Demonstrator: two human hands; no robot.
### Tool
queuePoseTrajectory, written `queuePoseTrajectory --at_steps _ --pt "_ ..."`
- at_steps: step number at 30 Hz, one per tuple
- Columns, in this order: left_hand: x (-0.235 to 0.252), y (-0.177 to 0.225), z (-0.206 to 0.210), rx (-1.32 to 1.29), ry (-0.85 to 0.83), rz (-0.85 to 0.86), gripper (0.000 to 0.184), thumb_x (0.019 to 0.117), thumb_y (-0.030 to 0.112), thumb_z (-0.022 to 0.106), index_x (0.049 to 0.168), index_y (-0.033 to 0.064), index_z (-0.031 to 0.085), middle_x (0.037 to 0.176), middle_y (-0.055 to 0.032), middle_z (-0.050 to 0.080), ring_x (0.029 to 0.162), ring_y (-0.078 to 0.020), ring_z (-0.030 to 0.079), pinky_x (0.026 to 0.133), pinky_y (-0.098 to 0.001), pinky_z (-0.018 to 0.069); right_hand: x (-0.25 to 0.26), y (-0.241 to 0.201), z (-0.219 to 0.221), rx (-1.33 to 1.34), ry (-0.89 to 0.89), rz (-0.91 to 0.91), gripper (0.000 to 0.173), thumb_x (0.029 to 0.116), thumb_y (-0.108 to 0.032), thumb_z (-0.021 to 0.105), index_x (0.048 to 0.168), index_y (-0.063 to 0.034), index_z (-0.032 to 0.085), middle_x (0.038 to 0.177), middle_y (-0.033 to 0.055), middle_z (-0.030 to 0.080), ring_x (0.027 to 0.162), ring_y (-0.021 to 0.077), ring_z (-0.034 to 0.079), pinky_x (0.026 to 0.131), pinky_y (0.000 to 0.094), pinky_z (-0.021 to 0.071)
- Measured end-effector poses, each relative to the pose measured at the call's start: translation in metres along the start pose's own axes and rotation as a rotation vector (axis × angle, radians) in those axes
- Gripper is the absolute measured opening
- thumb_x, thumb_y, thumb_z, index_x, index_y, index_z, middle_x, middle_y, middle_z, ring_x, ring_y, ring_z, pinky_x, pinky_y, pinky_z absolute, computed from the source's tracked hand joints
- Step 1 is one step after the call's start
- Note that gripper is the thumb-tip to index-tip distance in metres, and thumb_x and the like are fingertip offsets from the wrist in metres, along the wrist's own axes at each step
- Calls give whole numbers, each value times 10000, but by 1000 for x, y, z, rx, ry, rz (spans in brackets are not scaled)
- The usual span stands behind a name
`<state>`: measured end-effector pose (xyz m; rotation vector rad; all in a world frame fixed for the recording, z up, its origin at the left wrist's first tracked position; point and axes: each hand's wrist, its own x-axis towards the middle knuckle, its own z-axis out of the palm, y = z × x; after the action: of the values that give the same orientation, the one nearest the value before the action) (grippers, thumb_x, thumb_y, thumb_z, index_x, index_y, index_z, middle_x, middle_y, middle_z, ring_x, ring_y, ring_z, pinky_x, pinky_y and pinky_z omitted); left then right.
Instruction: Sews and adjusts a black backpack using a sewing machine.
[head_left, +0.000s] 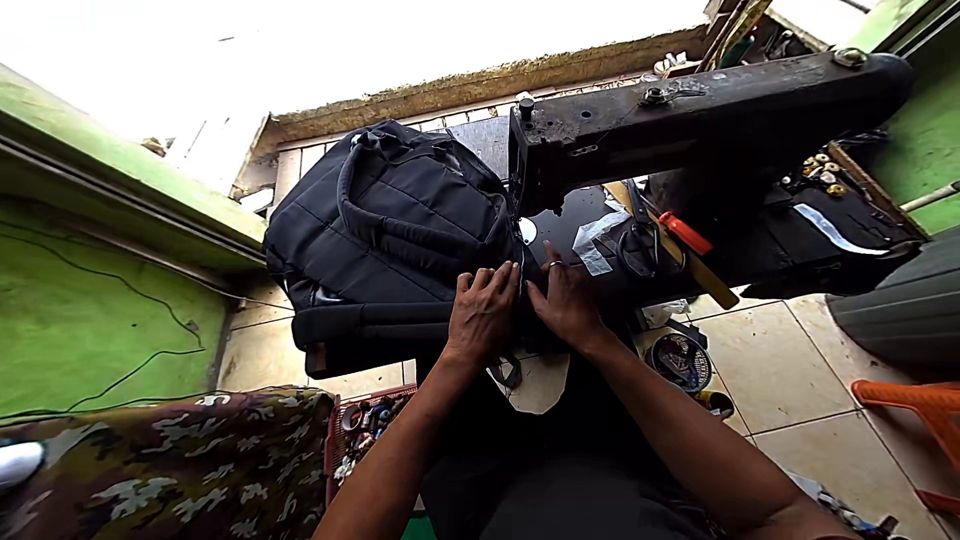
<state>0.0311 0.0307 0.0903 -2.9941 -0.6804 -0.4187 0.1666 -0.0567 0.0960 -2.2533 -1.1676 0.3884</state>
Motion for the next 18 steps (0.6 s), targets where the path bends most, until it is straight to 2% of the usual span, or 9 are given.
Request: queuePoseTrajectory --at_steps 3,6,9,13,18 --pt "0 2 2 -23 26 4 323 1028 285 558 1270 166 735 1300 12 714 1178 -233 652 935 -486 463 2 -6 -3 -35 -101 57 647 1021 -214 570 1583 1 332 928 197 711 924 380 697 875 531 540" --pt "-2 8 3 -33 6 16 294 992 158 587 1234 157 754 1266 -9 731 1208 -271 644 958 -528 459 -1 -3 -8 10 -181 12 559 1049 -180 482 1574 -20 377 844 164 685 831 340 670 842 501 533" --pt "-3 17 4 -15 -30 29 326 937 41 617 1215 136 759 1258 -30 732 1212 -272 646 974 -528 454 -5 -1 -8 -26 -208 -35 518 1055 -163 452 1558 -39 428 922 192 714 879 355 692 871 507 536" --pt "-4 23 3 -3 -29 29 338 913 3 627 1199 116 764 1238 -43 737 1166 -259 668 950 -511 471 -7 0 -8 -46 -218 -85 485 1055 -153 434 1518 -16 485 1075 211 736 992 365 715 934 511 536" --pt "-4 24 1 1 -43 39 339 915 -12 617 1199 104 760 1243 -45 730 1152 -249 669 936 -493 474 -8 -1 -11 -62 -239 -97 484 1048 -140 429 1506 -1 495 1061 217 737 988 369 711 929 509 530"
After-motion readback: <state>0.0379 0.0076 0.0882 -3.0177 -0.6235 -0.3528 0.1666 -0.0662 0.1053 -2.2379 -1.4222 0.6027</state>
